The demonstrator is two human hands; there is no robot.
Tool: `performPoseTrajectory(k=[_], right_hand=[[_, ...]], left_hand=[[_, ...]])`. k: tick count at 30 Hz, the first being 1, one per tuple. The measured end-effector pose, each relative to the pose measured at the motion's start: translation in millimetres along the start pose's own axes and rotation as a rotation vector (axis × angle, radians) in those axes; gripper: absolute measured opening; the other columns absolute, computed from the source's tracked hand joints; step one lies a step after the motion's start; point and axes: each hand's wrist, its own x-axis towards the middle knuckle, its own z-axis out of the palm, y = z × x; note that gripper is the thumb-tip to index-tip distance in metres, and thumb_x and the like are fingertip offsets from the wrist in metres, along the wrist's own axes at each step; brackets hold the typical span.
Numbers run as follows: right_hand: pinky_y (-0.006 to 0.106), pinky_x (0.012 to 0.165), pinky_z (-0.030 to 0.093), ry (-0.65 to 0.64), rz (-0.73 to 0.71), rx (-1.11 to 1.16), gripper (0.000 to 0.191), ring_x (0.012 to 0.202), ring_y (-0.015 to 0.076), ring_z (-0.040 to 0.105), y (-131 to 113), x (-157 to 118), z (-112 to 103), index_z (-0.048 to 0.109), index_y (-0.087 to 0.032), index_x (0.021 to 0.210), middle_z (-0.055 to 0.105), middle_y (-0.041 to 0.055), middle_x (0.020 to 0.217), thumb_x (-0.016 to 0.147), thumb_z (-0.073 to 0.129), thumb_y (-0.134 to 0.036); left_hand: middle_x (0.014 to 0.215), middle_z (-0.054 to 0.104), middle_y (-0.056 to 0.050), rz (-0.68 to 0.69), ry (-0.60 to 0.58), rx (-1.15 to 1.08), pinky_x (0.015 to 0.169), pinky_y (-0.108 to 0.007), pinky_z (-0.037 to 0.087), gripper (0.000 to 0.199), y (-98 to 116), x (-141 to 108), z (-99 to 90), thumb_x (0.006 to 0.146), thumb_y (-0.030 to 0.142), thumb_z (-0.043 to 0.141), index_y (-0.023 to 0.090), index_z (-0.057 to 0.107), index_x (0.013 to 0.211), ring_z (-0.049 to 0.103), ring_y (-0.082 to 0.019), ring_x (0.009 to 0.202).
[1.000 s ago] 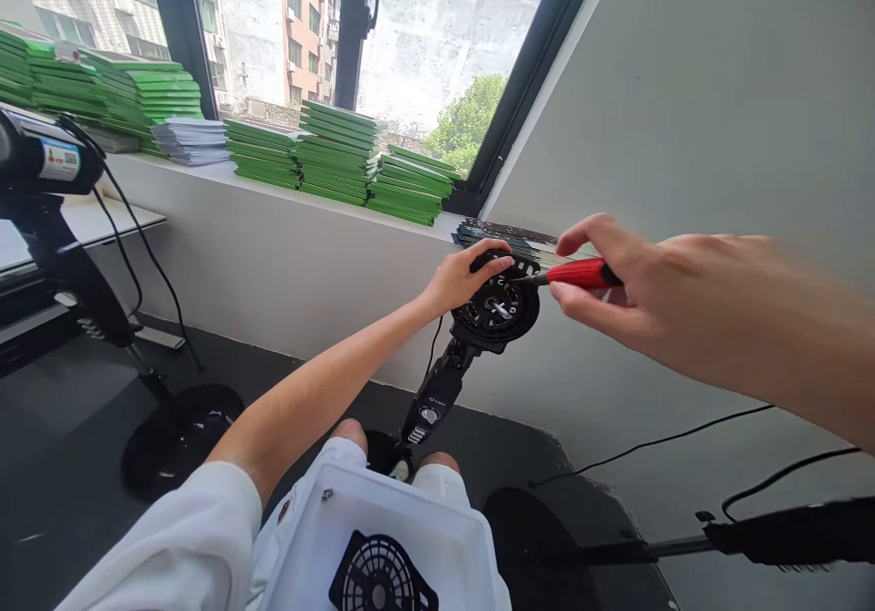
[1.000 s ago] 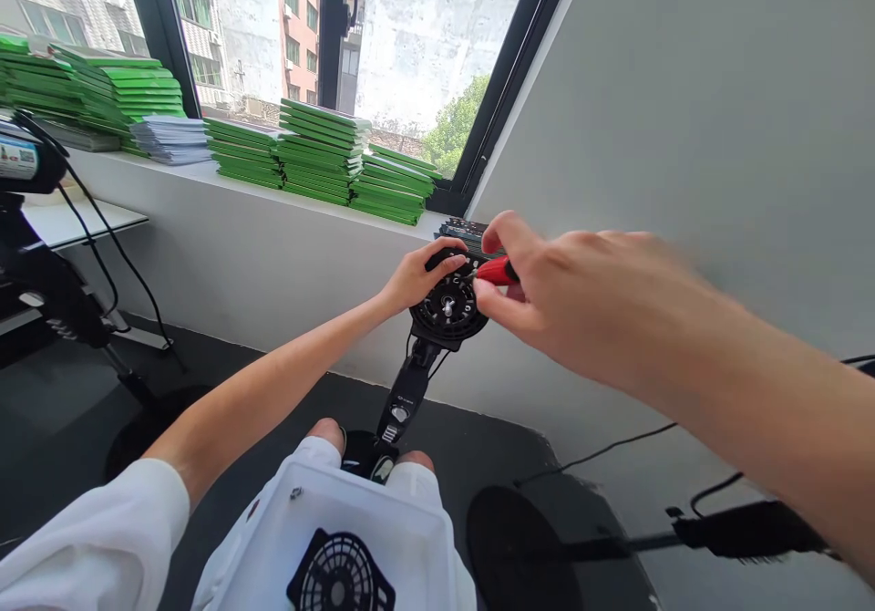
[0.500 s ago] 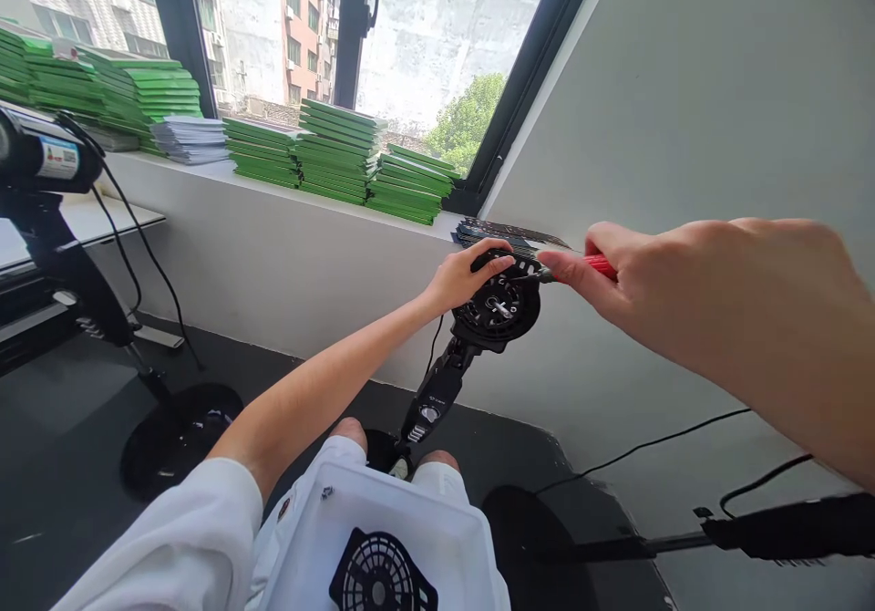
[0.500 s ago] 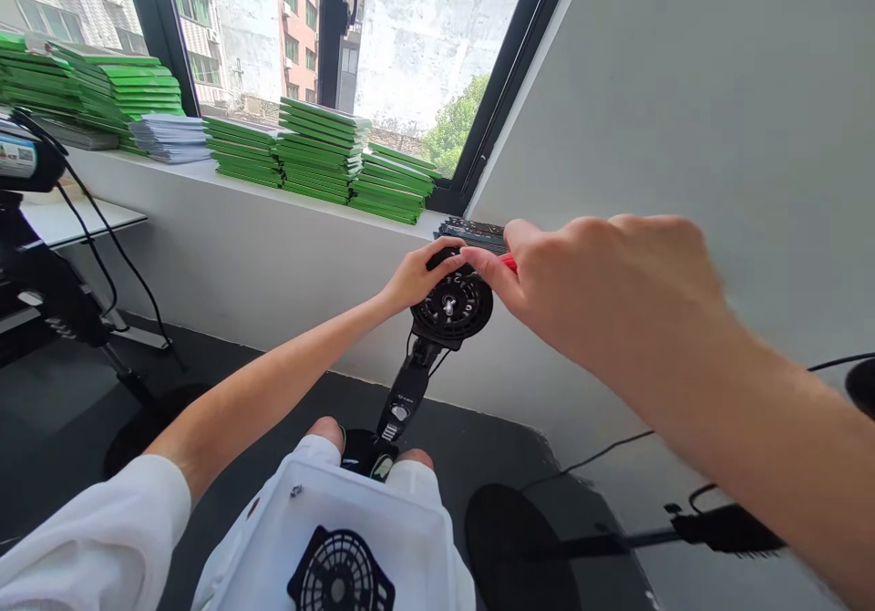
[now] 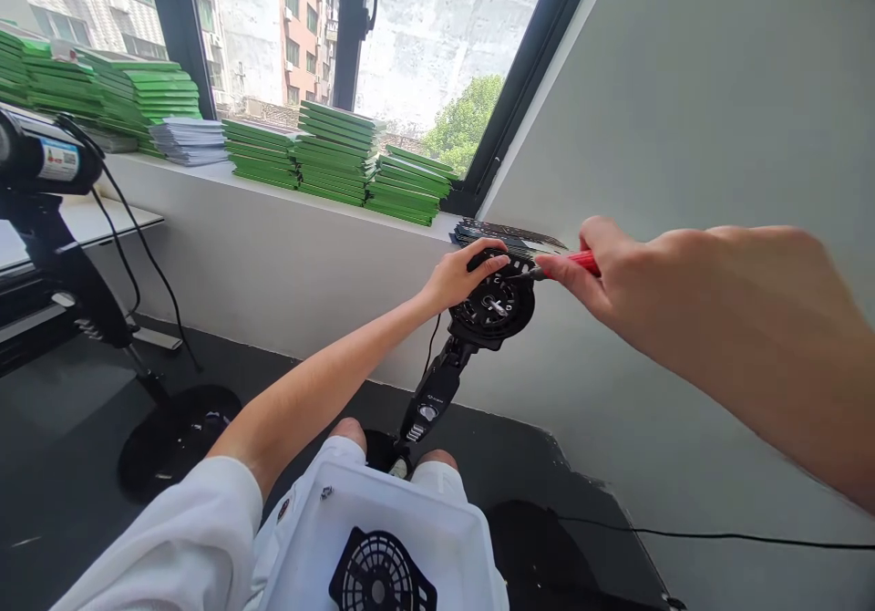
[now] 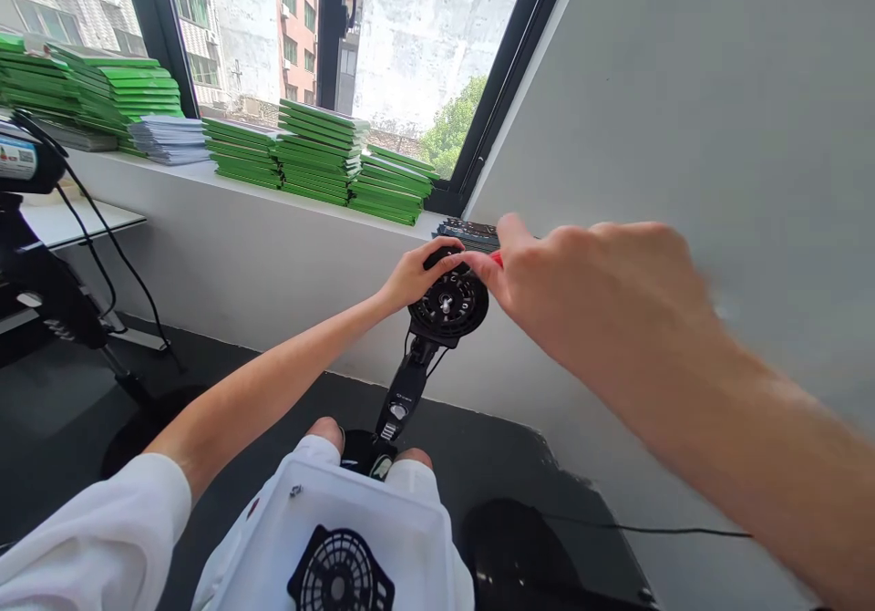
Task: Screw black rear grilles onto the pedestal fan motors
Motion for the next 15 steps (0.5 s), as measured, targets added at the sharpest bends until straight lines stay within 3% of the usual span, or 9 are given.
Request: performPoseTrajectory(k=[2, 4, 6, 7, 9, 11, 13, 15], right_hand=[[0.030, 0.052, 0.031, -0.025, 0.042, 0.038, 0.045, 0.053, 0.0219, 0.050, 2, 0, 1, 0.060, -0.022, 0.090, 0.049, 0.0022, 0.055, 0.110, 0.039, -0.056], [0.030, 0.053, 0.033, -0.080, -0.023, 0.170, 0.036, 0.054, 0.0217, 0.053, 3, 1, 2, 0.061, -0.022, 0.109, 0.054, -0.0002, 0.058, 0.105, 0.051, -0.056], [0.030, 0.052, 0.032, -0.083, -0.071, 0.200, 0.040, 0.053, 0.0214, 0.053, 4, 2, 3, 0.055, -0.021, 0.127, 0.057, -0.0017, 0.060, 0.104, 0.055, -0.054], [0.030, 0.052, 0.032, -0.059, -0.056, 0.158, 0.039, 0.053, 0.0215, 0.053, 4, 2, 3, 0.056, -0.019, 0.125, 0.056, -0.0007, 0.059, 0.106, 0.051, -0.053], [0.031, 0.052, 0.030, 0.009, 0.031, 0.048, 0.045, 0.053, 0.0221, 0.052, 4, 2, 3, 0.061, -0.019, 0.103, 0.052, 0.0027, 0.057, 0.112, 0.038, -0.056], [0.031, 0.053, 0.031, 0.030, 0.079, 0.066, 0.048, 0.055, 0.0229, 0.054, 4, 3, 6, 0.060, -0.020, 0.095, 0.054, 0.0040, 0.058, 0.112, 0.036, -0.058], [0.031, 0.054, 0.033, -0.015, 0.015, 0.194, 0.035, 0.058, 0.0231, 0.057, 4, 4, 10, 0.058, -0.022, 0.113, 0.061, 0.0021, 0.064, 0.107, 0.049, -0.056], [0.031, 0.053, 0.032, -0.034, -0.051, 0.229, 0.039, 0.057, 0.0230, 0.058, 3, 4, 12, 0.049, -0.022, 0.130, 0.064, -0.0001, 0.067, 0.104, 0.053, -0.051]], left_hand=[[0.118, 0.077, -0.001, 0.001, -0.003, -0.001, 0.106, -0.033, 0.051, 0.021, 0, 0, 0.0, 0.103, 0.036, 0.061, 0.027, 0.071, 0.119, 0.071, -0.023, 0.114], [0.117, 0.078, 0.000, 0.001, -0.011, 0.000, 0.105, -0.032, 0.052, 0.021, -1, 0, 0.1, 0.103, 0.036, 0.060, 0.028, 0.071, 0.119, 0.072, -0.022, 0.113], [0.117, 0.078, 0.001, -0.003, -0.010, 0.005, 0.105, -0.031, 0.051, 0.021, -1, 0, 0.3, 0.103, 0.036, 0.060, 0.029, 0.071, 0.119, 0.072, -0.022, 0.112], [0.117, 0.078, 0.001, -0.005, -0.006, 0.007, 0.105, -0.031, 0.051, 0.021, -2, 0, 0.4, 0.103, 0.036, 0.061, 0.029, 0.071, 0.120, 0.072, -0.022, 0.113], [0.118, 0.078, 0.000, -0.001, 0.002, 0.005, 0.105, -0.031, 0.051, 0.021, -2, 1, 0.5, 0.103, 0.036, 0.061, 0.028, 0.071, 0.119, 0.071, -0.022, 0.114], [0.117, 0.077, 0.000, 0.011, 0.000, -0.002, 0.105, -0.030, 0.051, 0.021, -2, 1, 0.3, 0.103, 0.036, 0.061, 0.027, 0.071, 0.119, 0.071, -0.022, 0.114], [0.117, 0.077, 0.000, 0.018, -0.007, -0.002, 0.104, -0.030, 0.051, 0.021, -2, 1, -0.1, 0.103, 0.036, 0.060, 0.027, 0.071, 0.119, 0.071, -0.021, 0.113], [0.116, 0.077, 0.000, 0.013, -0.006, 0.005, 0.104, -0.029, 0.051, 0.021, -2, 1, -0.1, 0.103, 0.036, 0.060, 0.027, 0.070, 0.119, 0.071, -0.021, 0.112]])
